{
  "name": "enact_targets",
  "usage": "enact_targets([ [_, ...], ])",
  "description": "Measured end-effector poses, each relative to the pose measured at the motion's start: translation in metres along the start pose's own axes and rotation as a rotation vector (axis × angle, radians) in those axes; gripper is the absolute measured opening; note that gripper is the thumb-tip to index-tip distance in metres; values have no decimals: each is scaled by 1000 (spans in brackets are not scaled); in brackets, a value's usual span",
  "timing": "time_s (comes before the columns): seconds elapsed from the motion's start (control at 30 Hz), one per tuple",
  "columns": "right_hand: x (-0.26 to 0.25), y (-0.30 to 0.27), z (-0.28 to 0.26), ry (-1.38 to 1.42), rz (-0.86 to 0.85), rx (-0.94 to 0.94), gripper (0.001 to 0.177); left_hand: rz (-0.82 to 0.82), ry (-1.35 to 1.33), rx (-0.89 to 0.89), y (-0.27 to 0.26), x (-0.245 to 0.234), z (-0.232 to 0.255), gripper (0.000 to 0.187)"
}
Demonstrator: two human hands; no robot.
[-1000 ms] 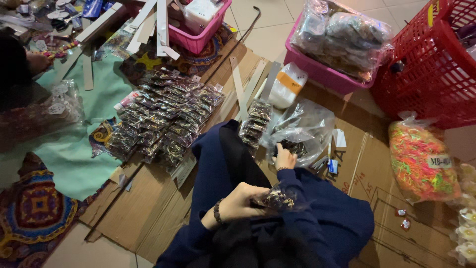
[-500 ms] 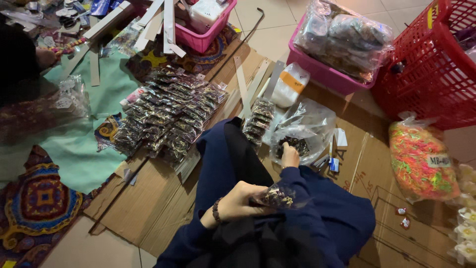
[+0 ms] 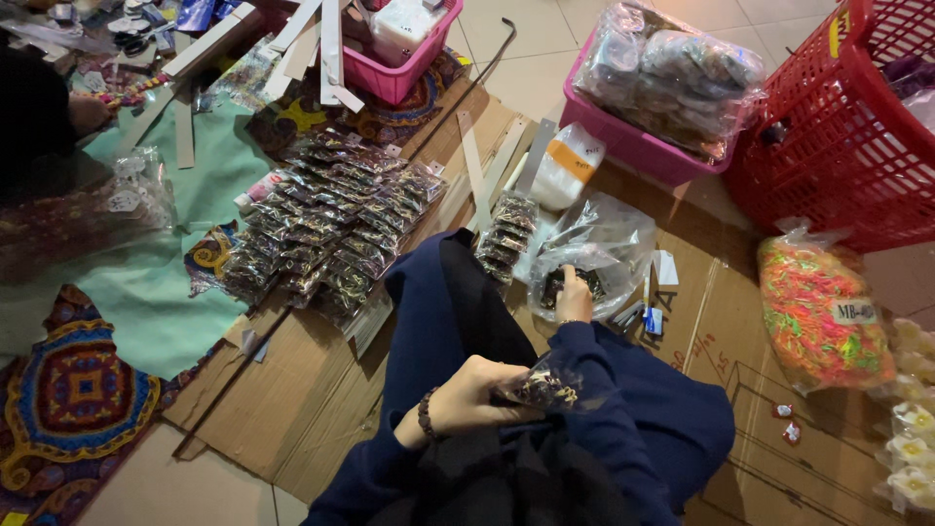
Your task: The person sits on the floor and packs small, dark, dried items into clear plastic bags. They open the bags, place the items inside, and seal them, repeating the process with multiple bags.
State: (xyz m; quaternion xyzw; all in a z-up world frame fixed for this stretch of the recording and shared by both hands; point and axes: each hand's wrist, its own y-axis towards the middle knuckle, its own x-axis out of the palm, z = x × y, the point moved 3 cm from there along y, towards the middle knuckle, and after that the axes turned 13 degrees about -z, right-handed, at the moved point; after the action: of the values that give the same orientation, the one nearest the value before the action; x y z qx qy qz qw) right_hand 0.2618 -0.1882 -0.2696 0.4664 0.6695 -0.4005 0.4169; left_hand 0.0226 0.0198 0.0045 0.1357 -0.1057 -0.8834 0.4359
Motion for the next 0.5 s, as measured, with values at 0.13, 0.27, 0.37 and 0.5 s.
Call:
enact_targets([
  [0.13, 5, 5, 9, 21, -3, -11, 56, 9, -28, -10, -1, 0, -2, 18],
  [0.27, 5, 8, 17, 138, -3, -20, 46, -17, -48, -29, -1, 1, -5, 19],
  [0.37, 13, 15, 33, 215, 55, -46, 31, -28, -37, -27, 2, 1, -4, 16],
  [0.5, -8, 2, 33, 439, -5, 143, 21, -24, -43, -34, 7, -3, 1, 19],
])
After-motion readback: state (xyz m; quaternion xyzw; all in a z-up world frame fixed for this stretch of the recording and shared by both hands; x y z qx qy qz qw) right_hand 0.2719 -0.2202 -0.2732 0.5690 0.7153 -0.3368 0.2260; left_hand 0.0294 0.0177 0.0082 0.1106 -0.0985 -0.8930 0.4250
